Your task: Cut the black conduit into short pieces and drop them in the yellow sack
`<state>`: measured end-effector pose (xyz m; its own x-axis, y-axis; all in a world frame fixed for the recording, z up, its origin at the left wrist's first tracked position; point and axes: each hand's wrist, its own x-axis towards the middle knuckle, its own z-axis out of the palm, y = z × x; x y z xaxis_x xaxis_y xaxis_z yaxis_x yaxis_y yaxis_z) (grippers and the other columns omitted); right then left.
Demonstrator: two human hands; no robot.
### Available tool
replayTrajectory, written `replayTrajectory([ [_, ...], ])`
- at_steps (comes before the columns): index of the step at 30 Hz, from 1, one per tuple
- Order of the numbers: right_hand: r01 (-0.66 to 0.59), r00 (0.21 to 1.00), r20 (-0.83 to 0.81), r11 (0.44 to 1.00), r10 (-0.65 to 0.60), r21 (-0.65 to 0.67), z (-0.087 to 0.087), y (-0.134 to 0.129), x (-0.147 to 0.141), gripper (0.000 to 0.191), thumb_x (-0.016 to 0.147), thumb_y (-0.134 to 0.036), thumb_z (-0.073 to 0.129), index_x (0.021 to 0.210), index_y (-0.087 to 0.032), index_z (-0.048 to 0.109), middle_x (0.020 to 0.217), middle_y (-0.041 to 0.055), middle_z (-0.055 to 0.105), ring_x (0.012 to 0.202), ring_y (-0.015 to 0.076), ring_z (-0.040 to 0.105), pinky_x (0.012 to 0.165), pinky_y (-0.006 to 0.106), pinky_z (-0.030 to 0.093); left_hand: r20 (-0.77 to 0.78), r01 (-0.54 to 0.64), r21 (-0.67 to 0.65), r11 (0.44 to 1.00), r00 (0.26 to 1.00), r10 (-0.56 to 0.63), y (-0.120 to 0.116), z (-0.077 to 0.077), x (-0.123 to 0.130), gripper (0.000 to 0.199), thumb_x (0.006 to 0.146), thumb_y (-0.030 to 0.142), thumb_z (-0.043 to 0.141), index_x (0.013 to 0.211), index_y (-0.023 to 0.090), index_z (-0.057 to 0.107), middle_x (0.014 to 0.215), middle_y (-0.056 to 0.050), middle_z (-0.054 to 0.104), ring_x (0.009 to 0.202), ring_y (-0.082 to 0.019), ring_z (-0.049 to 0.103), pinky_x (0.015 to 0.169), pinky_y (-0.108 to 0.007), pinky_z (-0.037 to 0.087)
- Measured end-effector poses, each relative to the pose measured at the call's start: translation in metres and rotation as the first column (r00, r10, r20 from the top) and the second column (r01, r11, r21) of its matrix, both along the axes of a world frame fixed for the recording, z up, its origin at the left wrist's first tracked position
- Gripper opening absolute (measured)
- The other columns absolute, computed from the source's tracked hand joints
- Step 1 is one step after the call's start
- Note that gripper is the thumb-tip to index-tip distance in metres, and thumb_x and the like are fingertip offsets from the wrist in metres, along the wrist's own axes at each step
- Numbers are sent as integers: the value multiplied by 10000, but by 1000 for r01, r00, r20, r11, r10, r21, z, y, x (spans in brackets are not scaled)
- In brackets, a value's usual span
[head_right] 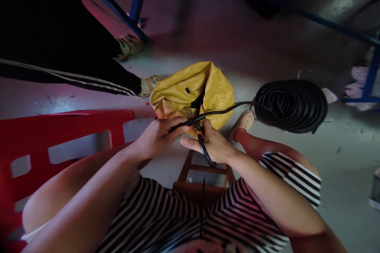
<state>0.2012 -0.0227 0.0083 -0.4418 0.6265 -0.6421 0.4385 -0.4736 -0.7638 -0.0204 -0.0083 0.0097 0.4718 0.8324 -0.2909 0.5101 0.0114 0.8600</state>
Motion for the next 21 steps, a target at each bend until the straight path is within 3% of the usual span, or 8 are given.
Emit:
replayTrajectory([
  [5, -47, 999, 26, 998, 46, 29, -2, 0, -1, 612, 861, -737, 649, 1127, -225, 447, 975, 61, 594, 886, 241, 584, 770, 387, 464, -1, 44, 8, 999, 999, -44, 1, -2, -3, 287, 1056, 398, 493, 1028, 195, 694, 937, -31, 737, 817, -168, 681, 737, -265, 475],
  [9, -31, 999, 36, 995, 28, 90, -8, -2, -2, 588, 858, -762, 624, 1027, -230, 440, 886, 36, 576, 815, 218, 556, 725, 360, 436, 23, 25, -6, 1000, 999, -25, 1, -5, -5, 240, 1049, 371, 517, 1074, 199, 682, 952, -30, 731, 854, -174, 684, 771, -269, 477],
  [15, 17, 996, 85, 991, -28, 134, -16, -5, -5, 579, 825, -776, 635, 882, -249, 402, 739, -32, 462, 652, 152, 424, 592, 292, 308, 87, -25, -43, 999, 996, 29, 3, -5, -8, 259, 1045, 386, 516, 1020, 184, 677, 853, -10, 675, 778, -160, 629, 729, -264, 463],
  [21, 118, 992, 30, 985, -123, 128, -34, -10, -5, 572, 800, -737, 703, 808, -247, 408, 651, -60, 404, 591, 129, 374, 557, 274, 276, 118, -89, -141, 986, 987, 106, 6, -9, -7, 332, 1025, 453, 526, 1029, 171, 701, 866, -28, 669, 781, -172, 634, 683, -260, 479],
])
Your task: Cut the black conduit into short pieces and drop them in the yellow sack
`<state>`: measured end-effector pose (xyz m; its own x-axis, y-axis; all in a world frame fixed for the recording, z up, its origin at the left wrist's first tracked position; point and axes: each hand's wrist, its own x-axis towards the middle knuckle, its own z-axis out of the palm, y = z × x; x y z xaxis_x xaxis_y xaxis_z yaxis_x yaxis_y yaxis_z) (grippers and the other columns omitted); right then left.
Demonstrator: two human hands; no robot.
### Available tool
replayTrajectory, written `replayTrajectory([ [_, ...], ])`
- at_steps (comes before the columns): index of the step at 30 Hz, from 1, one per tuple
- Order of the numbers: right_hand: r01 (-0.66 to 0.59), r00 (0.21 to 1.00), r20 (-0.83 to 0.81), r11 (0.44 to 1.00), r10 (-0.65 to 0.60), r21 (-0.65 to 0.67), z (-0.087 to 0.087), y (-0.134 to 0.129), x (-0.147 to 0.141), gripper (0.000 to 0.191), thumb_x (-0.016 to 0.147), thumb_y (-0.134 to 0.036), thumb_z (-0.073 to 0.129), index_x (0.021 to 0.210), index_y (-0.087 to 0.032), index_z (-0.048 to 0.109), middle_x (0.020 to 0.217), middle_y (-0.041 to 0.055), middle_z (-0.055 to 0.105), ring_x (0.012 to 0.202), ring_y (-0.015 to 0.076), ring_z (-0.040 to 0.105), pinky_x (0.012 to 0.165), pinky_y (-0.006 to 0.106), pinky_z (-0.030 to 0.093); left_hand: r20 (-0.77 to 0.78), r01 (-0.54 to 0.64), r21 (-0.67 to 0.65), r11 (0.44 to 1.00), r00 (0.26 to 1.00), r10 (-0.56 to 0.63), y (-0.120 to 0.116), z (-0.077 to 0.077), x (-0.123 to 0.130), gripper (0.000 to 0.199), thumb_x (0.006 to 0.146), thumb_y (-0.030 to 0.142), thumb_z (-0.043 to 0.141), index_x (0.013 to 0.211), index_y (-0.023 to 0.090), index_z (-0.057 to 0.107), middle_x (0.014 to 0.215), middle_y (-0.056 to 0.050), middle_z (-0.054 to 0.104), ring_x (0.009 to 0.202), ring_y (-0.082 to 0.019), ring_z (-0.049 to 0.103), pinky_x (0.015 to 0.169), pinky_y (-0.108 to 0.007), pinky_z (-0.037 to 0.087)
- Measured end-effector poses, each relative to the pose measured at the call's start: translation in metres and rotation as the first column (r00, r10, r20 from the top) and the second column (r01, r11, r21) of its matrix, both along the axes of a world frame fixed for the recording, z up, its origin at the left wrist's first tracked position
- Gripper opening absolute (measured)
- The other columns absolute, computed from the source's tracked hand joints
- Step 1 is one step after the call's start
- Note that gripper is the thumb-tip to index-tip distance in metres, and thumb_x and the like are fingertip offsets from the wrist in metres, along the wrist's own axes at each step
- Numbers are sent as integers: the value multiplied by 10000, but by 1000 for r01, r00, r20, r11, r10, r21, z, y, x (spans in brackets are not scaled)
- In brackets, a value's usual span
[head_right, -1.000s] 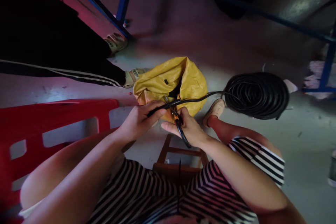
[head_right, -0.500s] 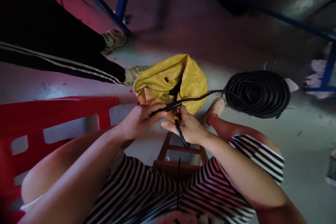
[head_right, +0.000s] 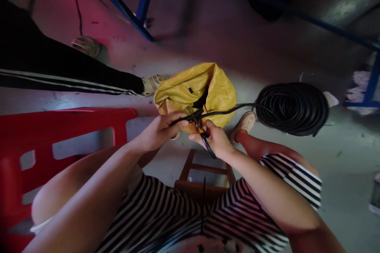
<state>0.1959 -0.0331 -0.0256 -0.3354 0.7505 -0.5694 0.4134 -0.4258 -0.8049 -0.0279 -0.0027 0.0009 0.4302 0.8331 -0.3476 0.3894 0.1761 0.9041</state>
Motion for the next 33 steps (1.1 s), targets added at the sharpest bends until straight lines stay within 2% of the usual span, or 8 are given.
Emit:
replayTrajectory([
  [11, 84, 992, -70, 959, -106, -270, -5, 0, -6, 641, 678, -716, 823, 808, -262, 389, 538, -97, 430, 463, 126, 447, 446, 239, 313, -75, -25, -91, 996, 997, 18, -4, -20, -4, 344, 984, 497, 531, 949, 185, 671, 774, -16, 636, 669, -158, 576, 598, -250, 438],
  [14, 158, 979, -95, 969, -179, -191, -6, 2, -7, 615, 683, -669, 843, 809, -251, 410, 638, -77, 465, 563, 121, 457, 510, 243, 370, -169, 7, -57, 998, 986, -16, -4, -22, -6, 316, 972, 475, 536, 907, 192, 662, 789, -19, 651, 720, -171, 599, 653, -269, 456],
  [17, 220, 960, -147, 966, -239, -135, 1, 11, -7, 600, 660, -611, 877, 812, -240, 431, 724, -58, 501, 656, 130, 488, 607, 267, 428, -188, 34, -14, 999, 982, -36, -7, -17, -2, 247, 907, 420, 641, 1016, 198, 625, 920, -31, 703, 815, -191, 654, 736, -299, 491],
  [23, 195, 969, -143, 979, -201, -54, 25, 28, -8, 544, 634, -536, 891, 875, -229, 513, 827, -16, 604, 785, 177, 583, 722, 320, 491, -133, 77, 29, 997, 988, -73, -17, -5, 15, 393, 842, 228, 650, 1209, 203, 512, 1108, -81, 716, 926, -224, 727, 790, -329, 552],
  [25, 179, 975, -128, 984, -181, -23, 29, 31, -6, 520, 643, -515, 891, 893, -224, 541, 836, -7, 624, 805, 189, 604, 743, 335, 501, -105, 99, 13, 995, 990, -97, -16, -2, 15, 393, 871, 243, 657, 1240, 206, 527, 1193, -98, 712, 1041, -240, 725, 864, -343, 561],
  [28, 201, 969, -150, 980, -196, 16, 33, 37, 2, 494, 662, -504, 891, 907, -219, 569, 856, 9, 655, 805, 196, 628, 760, 353, 515, -62, 113, 7, 994, 992, -113, -11, 0, 10, 442, 904, 395, 713, 1277, 202, 577, 1287, -118, 698, 1193, -278, 676, 986, -388, 537],
  [30, 249, 955, -178, 968, -237, 44, 35, 42, 9, 477, 681, -502, 890, 896, -219, 573, 877, 21, 668, 814, 200, 643, 775, 361, 524, -9, 99, -5, 995, 995, -99, -8, 1, 8, 402, 950, 468, 666, 1232, 186, 622, 1199, -105, 722, 1109, -260, 688, 934, -365, 544],
  [33, 352, 921, -208, 932, -330, 83, 37, 49, 19, 469, 728, -533, 869, 867, -224, 544, 889, 23, 653, 794, 194, 643, 767, 360, 529, 45, 62, -16, 998, 997, -61, -6, 2, 7, 306, 1026, 455, 538, 1040, 174, 658, 908, -39, 693, 817, -177, 650, 713, -279, 509],
])
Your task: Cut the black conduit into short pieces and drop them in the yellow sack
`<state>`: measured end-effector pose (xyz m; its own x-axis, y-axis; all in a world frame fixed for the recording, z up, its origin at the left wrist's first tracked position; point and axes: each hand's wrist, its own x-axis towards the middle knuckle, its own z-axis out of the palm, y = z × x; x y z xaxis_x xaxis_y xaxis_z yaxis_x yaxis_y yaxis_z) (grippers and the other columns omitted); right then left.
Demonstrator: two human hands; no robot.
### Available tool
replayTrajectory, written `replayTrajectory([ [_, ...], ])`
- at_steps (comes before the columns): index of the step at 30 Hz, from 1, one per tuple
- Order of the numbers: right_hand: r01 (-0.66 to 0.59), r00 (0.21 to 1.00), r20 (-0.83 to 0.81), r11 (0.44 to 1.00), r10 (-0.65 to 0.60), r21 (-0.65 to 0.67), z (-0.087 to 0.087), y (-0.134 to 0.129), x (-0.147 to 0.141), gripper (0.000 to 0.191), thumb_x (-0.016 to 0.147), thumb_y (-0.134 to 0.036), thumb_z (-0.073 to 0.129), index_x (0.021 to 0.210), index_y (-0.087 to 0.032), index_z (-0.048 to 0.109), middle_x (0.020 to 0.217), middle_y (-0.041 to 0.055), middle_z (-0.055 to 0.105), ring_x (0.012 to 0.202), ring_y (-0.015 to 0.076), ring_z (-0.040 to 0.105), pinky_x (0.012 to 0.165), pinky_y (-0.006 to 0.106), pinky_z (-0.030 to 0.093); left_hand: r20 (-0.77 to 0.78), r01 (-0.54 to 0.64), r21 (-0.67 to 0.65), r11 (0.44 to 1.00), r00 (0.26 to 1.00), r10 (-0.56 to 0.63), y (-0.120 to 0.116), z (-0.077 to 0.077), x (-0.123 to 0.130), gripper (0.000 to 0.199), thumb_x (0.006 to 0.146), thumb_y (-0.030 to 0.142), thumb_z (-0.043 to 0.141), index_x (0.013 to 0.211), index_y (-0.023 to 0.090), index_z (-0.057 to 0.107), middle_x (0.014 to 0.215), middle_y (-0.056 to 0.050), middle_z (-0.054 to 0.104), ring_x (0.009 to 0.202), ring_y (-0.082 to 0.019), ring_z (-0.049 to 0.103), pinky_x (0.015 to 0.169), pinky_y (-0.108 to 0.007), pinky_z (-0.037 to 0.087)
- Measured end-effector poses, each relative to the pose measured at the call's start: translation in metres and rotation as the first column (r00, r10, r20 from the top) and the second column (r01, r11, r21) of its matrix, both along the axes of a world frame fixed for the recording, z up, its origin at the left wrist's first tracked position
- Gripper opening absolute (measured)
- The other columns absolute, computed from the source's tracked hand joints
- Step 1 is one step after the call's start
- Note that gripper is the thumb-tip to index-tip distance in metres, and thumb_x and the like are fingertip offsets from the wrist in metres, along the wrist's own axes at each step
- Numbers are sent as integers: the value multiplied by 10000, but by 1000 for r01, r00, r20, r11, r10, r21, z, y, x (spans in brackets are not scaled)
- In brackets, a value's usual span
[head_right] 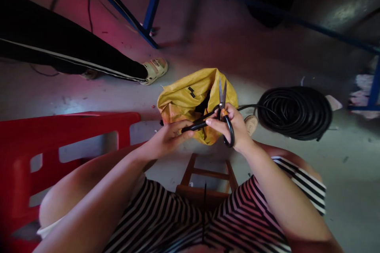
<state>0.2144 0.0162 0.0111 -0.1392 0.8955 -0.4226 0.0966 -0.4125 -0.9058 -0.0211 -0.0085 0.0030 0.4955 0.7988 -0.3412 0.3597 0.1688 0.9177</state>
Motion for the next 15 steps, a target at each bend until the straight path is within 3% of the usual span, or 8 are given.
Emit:
replayTrajectory([
  [4, 65, 994, 82, 997, -69, 45, 0, -2, 2, 560, 749, -692, 796, 888, -236, 501, 817, 0, 570, 711, 172, 565, 702, 344, 494, -1, -230, 63, 971, 973, 230, 3, 5, 0, 312, 1045, 466, 497, 1022, 182, 623, 867, -28, 640, 789, -164, 602, 676, -265, 486],
  [7, -8, 995, 96, 1000, 6, 18, -4, -16, -6, 587, 755, -726, 769, 877, -242, 459, 780, -17, 516, 707, 161, 495, 666, 316, 440, 5, -362, 92, 928, 932, 363, 6, 8, -2, 333, 1037, 490, 519, 1037, 176, 629, 882, -29, 634, 804, -158, 590, 701, -259, 492],
  [11, -181, 983, -42, 977, 178, -112, -10, -41, -15, 530, 807, -643, 776, 924, -238, 454, 863, -15, 512, 773, 156, 486, 721, 307, 429, 7, -368, 82, 926, 930, 368, 6, 7, -1, 322, 1025, 486, 542, 1060, 181, 641, 893, -30, 651, 823, -166, 617, 686, -255, 508],
  [15, -201, 980, -44, 965, 196, -171, -13, -50, -16, 521, 823, -629, 773, 963, -241, 456, 879, -20, 513, 761, 152, 467, 708, 304, 406, 3, -299, 70, 952, 954, 300, 3, 3, 4, 298, 1019, 457, 550, 1095, 187, 651, 935, -53, 692, 876, -198, 663, 677, -275, 531],
])
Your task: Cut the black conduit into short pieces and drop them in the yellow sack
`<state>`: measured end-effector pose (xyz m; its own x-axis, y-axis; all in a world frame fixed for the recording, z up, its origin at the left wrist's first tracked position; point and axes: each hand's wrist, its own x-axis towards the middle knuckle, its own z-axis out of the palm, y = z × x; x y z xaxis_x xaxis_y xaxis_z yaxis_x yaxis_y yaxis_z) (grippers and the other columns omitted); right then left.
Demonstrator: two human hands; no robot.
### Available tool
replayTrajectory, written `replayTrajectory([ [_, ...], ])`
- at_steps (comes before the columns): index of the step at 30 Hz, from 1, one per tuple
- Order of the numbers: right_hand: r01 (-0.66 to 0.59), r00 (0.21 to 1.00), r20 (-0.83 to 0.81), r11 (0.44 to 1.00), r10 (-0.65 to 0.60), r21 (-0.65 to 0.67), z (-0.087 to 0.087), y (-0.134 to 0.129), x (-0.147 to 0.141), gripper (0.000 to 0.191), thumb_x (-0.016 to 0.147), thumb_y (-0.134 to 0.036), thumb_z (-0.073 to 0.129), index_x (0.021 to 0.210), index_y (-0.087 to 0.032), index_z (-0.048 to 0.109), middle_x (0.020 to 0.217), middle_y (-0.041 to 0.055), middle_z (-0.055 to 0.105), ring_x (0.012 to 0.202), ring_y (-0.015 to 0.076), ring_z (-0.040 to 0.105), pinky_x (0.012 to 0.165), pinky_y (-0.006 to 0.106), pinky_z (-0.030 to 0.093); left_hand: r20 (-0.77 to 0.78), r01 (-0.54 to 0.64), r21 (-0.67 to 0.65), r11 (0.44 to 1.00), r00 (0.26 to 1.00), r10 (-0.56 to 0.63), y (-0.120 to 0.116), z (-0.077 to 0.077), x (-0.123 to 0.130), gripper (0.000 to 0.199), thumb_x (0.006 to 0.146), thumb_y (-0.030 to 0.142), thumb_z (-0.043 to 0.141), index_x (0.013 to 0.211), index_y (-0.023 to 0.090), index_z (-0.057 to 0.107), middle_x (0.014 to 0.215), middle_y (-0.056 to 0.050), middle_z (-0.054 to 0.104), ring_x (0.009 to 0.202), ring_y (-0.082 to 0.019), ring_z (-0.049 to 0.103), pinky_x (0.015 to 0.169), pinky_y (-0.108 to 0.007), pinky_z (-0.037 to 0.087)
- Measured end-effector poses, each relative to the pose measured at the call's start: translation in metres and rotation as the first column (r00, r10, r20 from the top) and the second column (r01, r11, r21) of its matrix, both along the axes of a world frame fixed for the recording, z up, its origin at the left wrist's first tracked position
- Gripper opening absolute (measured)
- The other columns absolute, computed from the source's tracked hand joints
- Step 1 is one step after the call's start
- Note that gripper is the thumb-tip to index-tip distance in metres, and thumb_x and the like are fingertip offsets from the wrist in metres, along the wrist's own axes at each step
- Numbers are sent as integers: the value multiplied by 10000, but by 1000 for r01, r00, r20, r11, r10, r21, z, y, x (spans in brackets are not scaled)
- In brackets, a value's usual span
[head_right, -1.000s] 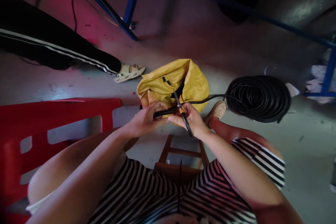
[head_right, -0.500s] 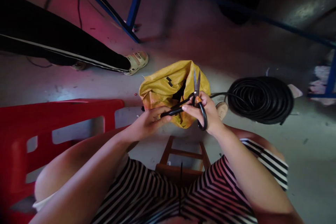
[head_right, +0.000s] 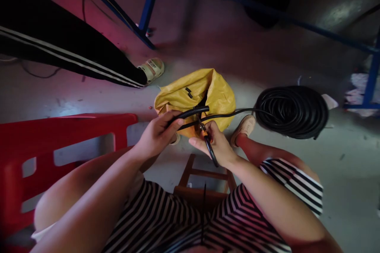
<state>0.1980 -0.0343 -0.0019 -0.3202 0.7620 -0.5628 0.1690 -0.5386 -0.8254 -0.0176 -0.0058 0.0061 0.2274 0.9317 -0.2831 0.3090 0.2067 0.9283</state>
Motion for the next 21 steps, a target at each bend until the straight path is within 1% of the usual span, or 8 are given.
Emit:
replayTrajectory([
  [4, 45, 999, 5, 999, -45, 19, 4, 3, 1, 514, 831, -630, 767, 944, -236, 457, 881, -20, 506, 794, 159, 471, 744, 313, 401, -22, 38, 43, 998, 999, -37, 0, 3, 3, 252, 1013, 396, 559, 1081, 175, 659, 904, -38, 699, 809, -173, 656, 692, -271, 528],
  [9, 32, 998, 50, 999, -30, -39, 10, 6, 1, 568, 788, -659, 792, 942, -235, 447, 868, -25, 505, 765, 152, 456, 714, 312, 386, -53, 44, 43, 998, 998, -41, 1, 8, 5, 220, 1006, 366, 561, 1059, 176, 659, 899, -32, 707, 802, -175, 662, 700, -277, 525],
  [14, 18, 998, 69, 999, -16, -27, 9, 5, 1, 565, 795, -680, 773, 930, -235, 451, 877, -19, 526, 777, 158, 473, 719, 312, 395, -60, 47, 18, 999, 997, -45, -1, 7, 6, 249, 1007, 383, 564, 1102, 175, 664, 937, -49, 718, 846, -191, 685, 681, -276, 527],
  [17, 14, 997, 81, 1000, -12, -19, 9, 5, 1, 550, 810, -686, 754, 936, -237, 462, 884, -15, 536, 789, 165, 486, 734, 314, 402, -80, 58, 19, 998, 995, -56, -1, 7, 7, 245, 1009, 393, 554, 1080, 184, 660, 934, -53, 719, 883, -205, 696, 688, -277, 532],
  [21, 10, 996, 84, 1000, -9, -10, 9, 7, 1, 537, 830, -691, 732, 943, -236, 469, 869, -18, 527, 797, 168, 487, 747, 315, 404, -112, 119, 35, 992, 987, -114, 1, 9, 4, 237, 1014, 380, 539, 1071, 183, 659, 903, -52, 715, 894, -215, 702, 726, -287, 541],
])
